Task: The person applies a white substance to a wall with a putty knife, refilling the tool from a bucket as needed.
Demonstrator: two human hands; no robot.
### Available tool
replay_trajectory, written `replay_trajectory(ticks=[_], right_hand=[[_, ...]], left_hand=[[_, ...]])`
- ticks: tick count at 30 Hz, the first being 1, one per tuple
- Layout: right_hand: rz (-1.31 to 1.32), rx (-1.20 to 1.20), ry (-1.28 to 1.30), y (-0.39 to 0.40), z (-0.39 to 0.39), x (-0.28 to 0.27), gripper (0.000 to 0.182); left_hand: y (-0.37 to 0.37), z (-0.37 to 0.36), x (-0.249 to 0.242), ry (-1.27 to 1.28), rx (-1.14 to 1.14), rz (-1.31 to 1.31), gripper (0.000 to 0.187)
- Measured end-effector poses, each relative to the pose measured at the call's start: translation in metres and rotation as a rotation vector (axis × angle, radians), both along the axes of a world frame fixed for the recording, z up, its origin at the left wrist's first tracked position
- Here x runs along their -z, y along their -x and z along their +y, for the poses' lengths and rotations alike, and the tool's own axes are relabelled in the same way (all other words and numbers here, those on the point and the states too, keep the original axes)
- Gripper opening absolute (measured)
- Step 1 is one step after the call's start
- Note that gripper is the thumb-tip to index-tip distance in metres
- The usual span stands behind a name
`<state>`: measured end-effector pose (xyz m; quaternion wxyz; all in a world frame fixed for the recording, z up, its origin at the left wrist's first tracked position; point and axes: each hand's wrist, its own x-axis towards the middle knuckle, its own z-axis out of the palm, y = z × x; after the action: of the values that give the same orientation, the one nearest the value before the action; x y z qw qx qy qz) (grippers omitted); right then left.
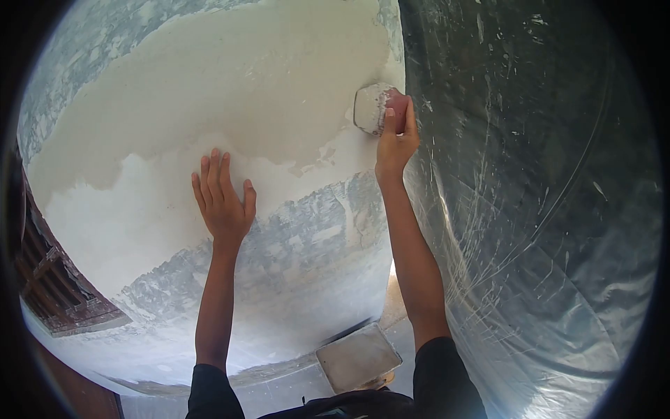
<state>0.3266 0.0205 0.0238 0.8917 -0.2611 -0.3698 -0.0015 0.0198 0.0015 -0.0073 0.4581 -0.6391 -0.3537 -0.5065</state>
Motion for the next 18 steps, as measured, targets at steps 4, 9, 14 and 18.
replay_trajectory(ticks=[4,9,14,18], right_hand=[[-0.145,-0.138,-0.051,0.026,-0.016,0.003,0.051],[-0.524,0.128,0.228,0.050,-0.023,0.023,0.052],[0.025,-0.085,-0.063,0.007,0.001,0.000,0.053],[-0.223,-0.031,0.133,0.027,-0.021,0.015,0.054]], left_hand=[[-0.002,0.000,0.000,-0.001,-0.016,-0.010,0.056],[-0.001,0.001,0.000,0.008,-0.010,-0.009,0.055],[-0.001,0.000,0.001,-0.007,-0.020,-0.011,0.056],[-0.002,0.000,0.000,-0.003,-0.019,-0.014,0.055]])
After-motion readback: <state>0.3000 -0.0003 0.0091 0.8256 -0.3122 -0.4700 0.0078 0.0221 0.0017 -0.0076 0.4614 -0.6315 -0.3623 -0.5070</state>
